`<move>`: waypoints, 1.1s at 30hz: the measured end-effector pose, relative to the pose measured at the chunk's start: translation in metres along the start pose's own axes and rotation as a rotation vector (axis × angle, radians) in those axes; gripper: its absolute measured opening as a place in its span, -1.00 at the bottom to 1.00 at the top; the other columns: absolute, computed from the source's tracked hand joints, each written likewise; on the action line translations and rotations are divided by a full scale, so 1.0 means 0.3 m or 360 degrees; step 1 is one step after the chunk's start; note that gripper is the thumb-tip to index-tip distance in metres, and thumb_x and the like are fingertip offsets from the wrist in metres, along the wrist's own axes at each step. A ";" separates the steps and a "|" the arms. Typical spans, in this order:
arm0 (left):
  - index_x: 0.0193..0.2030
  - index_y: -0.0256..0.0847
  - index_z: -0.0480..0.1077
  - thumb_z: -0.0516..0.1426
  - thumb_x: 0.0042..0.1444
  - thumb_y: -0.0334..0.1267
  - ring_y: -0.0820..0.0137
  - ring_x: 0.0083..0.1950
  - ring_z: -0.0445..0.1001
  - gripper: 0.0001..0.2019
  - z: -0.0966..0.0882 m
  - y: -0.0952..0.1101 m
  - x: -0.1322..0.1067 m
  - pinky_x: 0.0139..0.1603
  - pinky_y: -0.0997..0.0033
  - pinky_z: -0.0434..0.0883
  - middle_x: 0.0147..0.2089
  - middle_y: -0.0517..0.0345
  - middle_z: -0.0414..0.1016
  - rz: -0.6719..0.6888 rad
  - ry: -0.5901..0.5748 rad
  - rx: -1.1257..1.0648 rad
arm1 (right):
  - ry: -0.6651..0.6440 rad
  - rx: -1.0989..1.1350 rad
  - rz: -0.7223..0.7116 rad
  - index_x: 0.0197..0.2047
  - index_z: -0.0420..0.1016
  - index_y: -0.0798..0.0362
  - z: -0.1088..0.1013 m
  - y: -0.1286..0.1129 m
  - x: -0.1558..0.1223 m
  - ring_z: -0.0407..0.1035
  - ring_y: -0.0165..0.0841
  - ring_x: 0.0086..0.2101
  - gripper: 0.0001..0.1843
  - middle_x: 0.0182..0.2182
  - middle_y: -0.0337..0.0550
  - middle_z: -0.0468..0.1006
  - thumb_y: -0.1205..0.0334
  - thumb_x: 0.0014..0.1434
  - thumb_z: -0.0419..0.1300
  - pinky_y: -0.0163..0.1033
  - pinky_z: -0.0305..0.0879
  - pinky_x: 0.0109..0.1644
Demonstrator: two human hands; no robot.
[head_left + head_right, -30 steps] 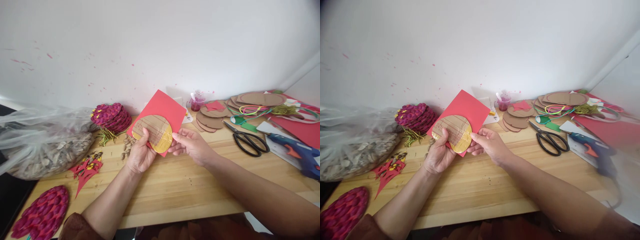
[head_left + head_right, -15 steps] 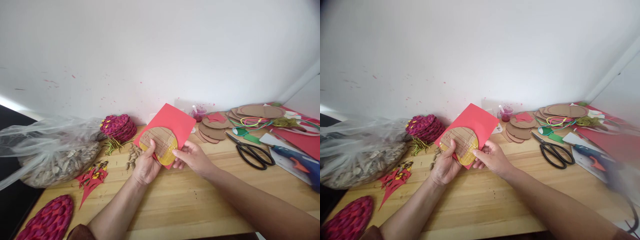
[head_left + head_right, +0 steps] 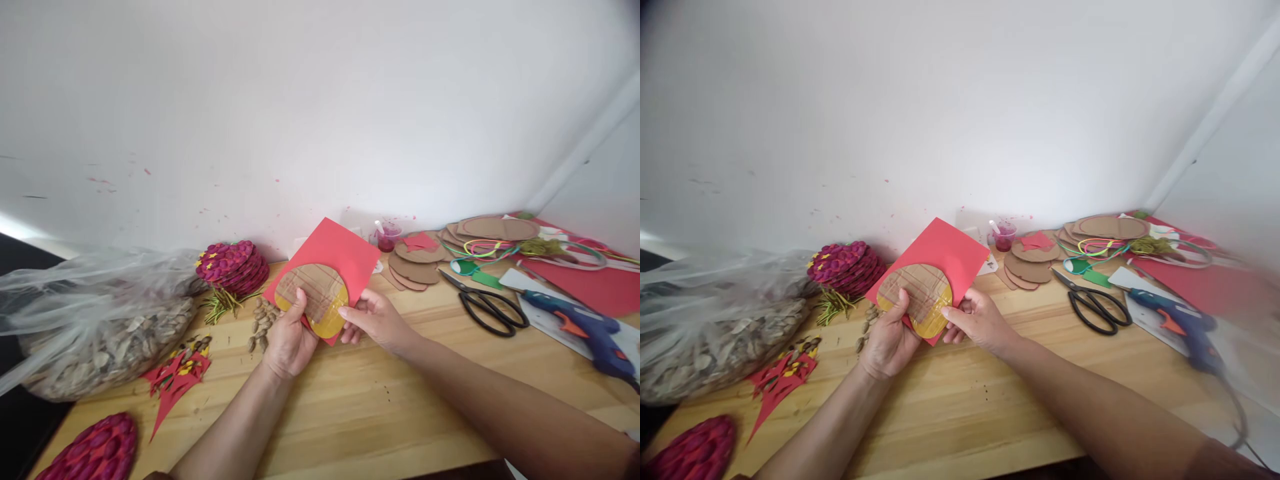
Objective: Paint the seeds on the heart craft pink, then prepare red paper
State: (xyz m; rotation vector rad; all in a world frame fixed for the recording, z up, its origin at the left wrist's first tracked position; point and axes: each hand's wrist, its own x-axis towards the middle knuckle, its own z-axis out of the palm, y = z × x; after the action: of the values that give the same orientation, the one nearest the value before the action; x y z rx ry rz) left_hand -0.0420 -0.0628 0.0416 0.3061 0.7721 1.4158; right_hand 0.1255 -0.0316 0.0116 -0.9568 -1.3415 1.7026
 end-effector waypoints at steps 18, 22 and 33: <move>0.27 -0.20 0.49 0.08 0.42 -0.40 0.28 0.25 0.59 -0.65 0.009 0.006 -0.001 0.38 0.19 0.45 0.19 -0.03 0.64 0.0186 0.0093 -0.0049 | 0.0665 -0.2305 0.0180 -0.11 0.60 0.01 -0.339 -0.227 -0.224 0.55 -0.23 -0.17 -0.72 -0.16 -0.07 0.70 0.03 0.35 0.15 -0.21 0.30 -0.13; 0.27 -0.20 0.49 0.10 0.40 -0.41 0.29 0.24 0.59 -0.64 0.010 0.012 -0.009 0.36 0.21 0.46 0.21 -0.04 0.63 0.0187 0.0018 -0.0065 | 0.0993 -0.2483 0.0507 -0.13 0.57 0.17 -0.516 -0.215 -0.336 0.53 -0.01 -0.14 -0.76 -0.16 0.23 0.67 0.22 0.29 0.14 -0.12 0.23 -0.19; 0.35 -0.17 0.42 0.11 0.41 -0.37 0.34 0.00 0.70 -0.60 0.084 0.063 -0.077 0.31 0.22 0.51 0.08 -0.02 0.70 0.0279 -0.0016 -0.0136 | 0.0984 -0.2408 0.0475 -0.30 0.57 0.06 -0.616 -0.129 -0.352 0.58 -0.06 -0.27 -0.87 -0.30 0.07 0.69 0.24 0.09 0.22 -0.16 0.28 -0.29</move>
State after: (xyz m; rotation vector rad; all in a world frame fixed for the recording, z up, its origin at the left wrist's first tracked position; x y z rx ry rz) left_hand -0.0397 -0.0755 0.0785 0.3207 0.6875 1.6063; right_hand 0.3407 -0.0425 0.0290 -2.2970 -1.9642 0.1316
